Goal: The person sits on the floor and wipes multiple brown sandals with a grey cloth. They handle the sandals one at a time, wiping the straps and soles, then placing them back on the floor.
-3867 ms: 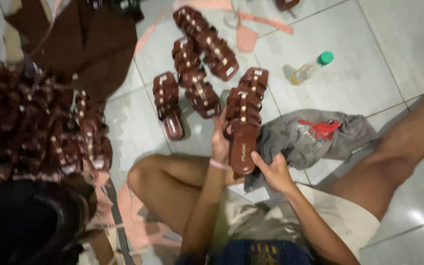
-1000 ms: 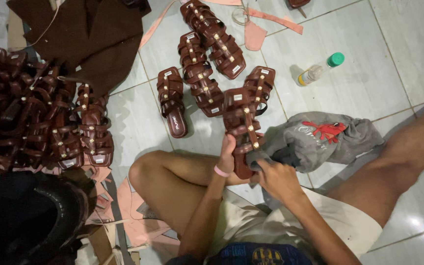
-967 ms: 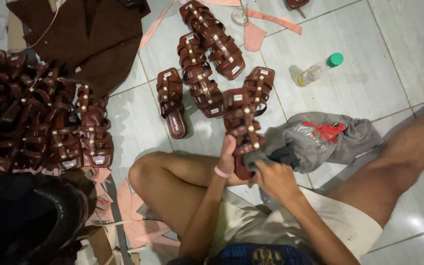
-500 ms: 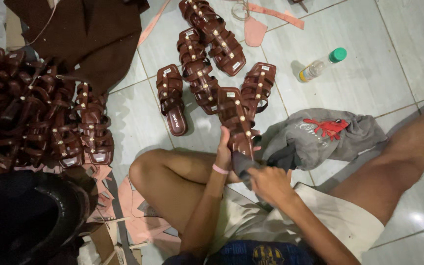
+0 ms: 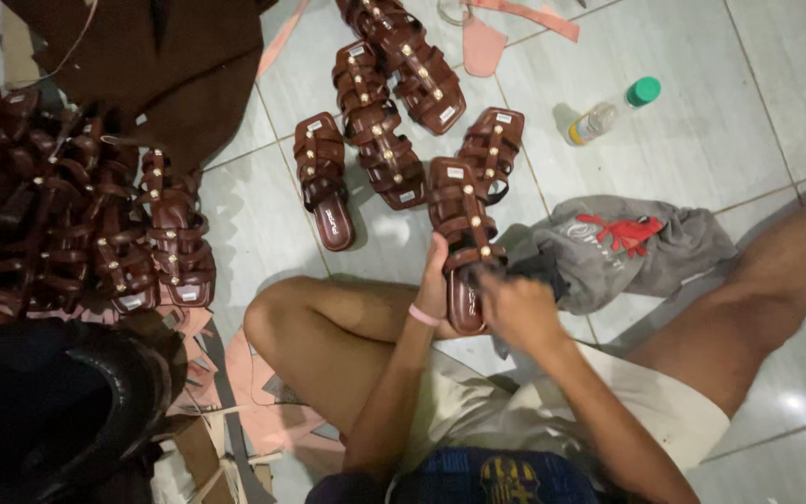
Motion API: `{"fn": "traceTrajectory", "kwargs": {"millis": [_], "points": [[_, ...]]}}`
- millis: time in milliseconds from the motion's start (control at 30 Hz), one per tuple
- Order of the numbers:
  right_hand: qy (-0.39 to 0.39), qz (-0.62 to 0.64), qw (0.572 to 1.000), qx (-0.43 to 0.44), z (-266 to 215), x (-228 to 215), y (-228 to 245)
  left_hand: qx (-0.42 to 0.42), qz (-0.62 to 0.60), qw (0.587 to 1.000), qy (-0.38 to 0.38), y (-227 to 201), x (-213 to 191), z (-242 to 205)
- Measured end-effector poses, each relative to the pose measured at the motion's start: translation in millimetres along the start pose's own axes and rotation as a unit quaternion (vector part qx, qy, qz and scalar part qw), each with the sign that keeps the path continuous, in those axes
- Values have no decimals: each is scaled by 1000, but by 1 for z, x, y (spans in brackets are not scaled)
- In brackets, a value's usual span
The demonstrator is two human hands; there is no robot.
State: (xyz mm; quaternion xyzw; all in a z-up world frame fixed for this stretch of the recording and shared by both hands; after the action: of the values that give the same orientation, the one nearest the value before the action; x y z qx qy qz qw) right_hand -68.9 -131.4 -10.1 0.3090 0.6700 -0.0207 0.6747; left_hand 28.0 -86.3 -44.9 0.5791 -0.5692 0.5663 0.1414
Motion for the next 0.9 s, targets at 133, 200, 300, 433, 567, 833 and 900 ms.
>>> {"fn": "traceTrajectory", "kwargs": {"millis": [133, 200, 300, 433, 567, 833, 900], "points": [[1, 158, 974, -161, -28, 4, 11, -67, 23, 997, 15, -4, -4, 11], [-87, 215, 970, -78, -24, -20, -34, -46, 199, 971, 127, -11, 8, 12], [-223, 272, 914, 204, -25, -55, -132, -98, 485, 829, 260, 20, 11, 9], [-162, 180, 970, 3, 2, -71, -100, -387, 559, 686, 259, 46, -16, 13], [-178, 163, 970, 23, 8, -61, -107, -252, 683, 596, 339, 41, 13, 41], [-69, 253, 894, 364, -13, -5, -184, 178, 668, 706, 153, -89, 58, 67], [-191, 530, 738, 371, -41, -5, -169, 380, 527, 758, 48, -154, 48, 32]]}}
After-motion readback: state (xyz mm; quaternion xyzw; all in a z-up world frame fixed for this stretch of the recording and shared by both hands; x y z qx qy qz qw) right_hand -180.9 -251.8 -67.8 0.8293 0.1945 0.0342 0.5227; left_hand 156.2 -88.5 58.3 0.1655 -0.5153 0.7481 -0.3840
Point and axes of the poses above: each hand's wrist, its own z-axis towards the middle knuckle, its own x-axis out of the palm, y = z × x, the point moved 10 cm from there along z, towards the middle knuckle, and after that the axes turned 9 degrees about -y, right-handed, at the moved point
